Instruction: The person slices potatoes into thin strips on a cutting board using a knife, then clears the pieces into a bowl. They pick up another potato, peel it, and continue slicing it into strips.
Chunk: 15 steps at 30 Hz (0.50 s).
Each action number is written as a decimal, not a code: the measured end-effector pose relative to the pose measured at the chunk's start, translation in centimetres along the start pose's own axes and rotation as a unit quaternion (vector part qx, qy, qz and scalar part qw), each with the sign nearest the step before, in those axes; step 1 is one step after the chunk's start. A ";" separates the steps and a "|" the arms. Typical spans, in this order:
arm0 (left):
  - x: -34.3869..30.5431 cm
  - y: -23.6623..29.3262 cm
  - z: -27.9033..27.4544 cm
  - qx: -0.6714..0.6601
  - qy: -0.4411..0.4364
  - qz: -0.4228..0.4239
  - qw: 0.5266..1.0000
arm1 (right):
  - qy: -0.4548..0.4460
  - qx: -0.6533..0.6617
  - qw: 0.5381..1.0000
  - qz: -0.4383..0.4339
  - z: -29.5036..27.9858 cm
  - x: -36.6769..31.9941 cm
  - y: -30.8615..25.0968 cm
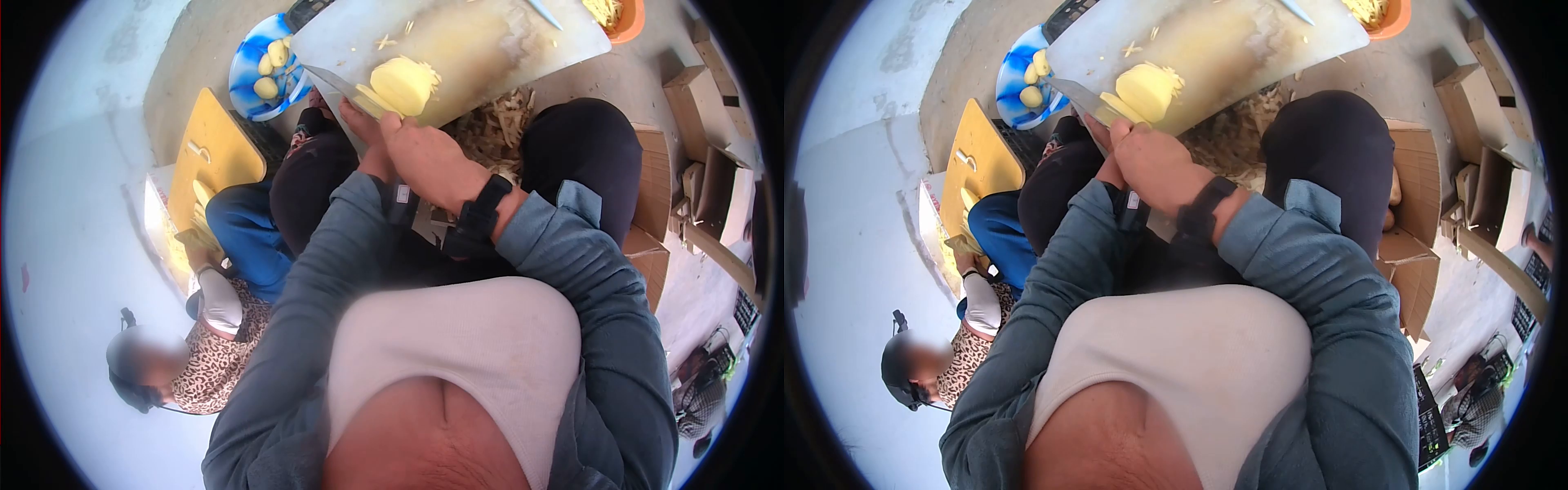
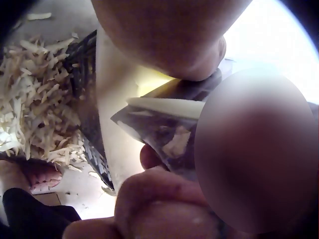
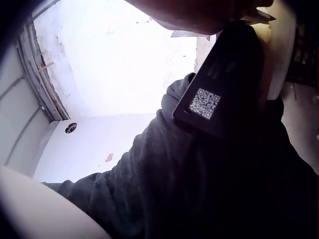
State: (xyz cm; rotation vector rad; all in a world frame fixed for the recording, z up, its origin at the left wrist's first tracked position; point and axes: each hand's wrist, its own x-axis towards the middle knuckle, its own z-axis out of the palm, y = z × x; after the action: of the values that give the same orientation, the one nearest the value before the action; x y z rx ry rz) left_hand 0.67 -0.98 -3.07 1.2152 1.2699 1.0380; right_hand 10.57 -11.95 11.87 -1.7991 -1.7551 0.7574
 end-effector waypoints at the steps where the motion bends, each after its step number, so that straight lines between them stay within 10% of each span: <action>1: 0.1 0.1 0.2 -0.006 0.018 -0.001 1.000 | -0.001 0.000 1.000 0.000 0.0 -0.1 0.0; 15: 0.5 0.8 1.9 0.004 0.146 0.019 0.989 | -0.031 -0.017 0.999 0.026 0.5 1.4 0.4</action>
State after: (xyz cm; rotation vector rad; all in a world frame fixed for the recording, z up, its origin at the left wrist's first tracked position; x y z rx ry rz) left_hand 2.62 -0.56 -2.46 1.1241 1.4798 1.2747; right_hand 10.48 -10.59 11.17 -1.8683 -1.7781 0.8171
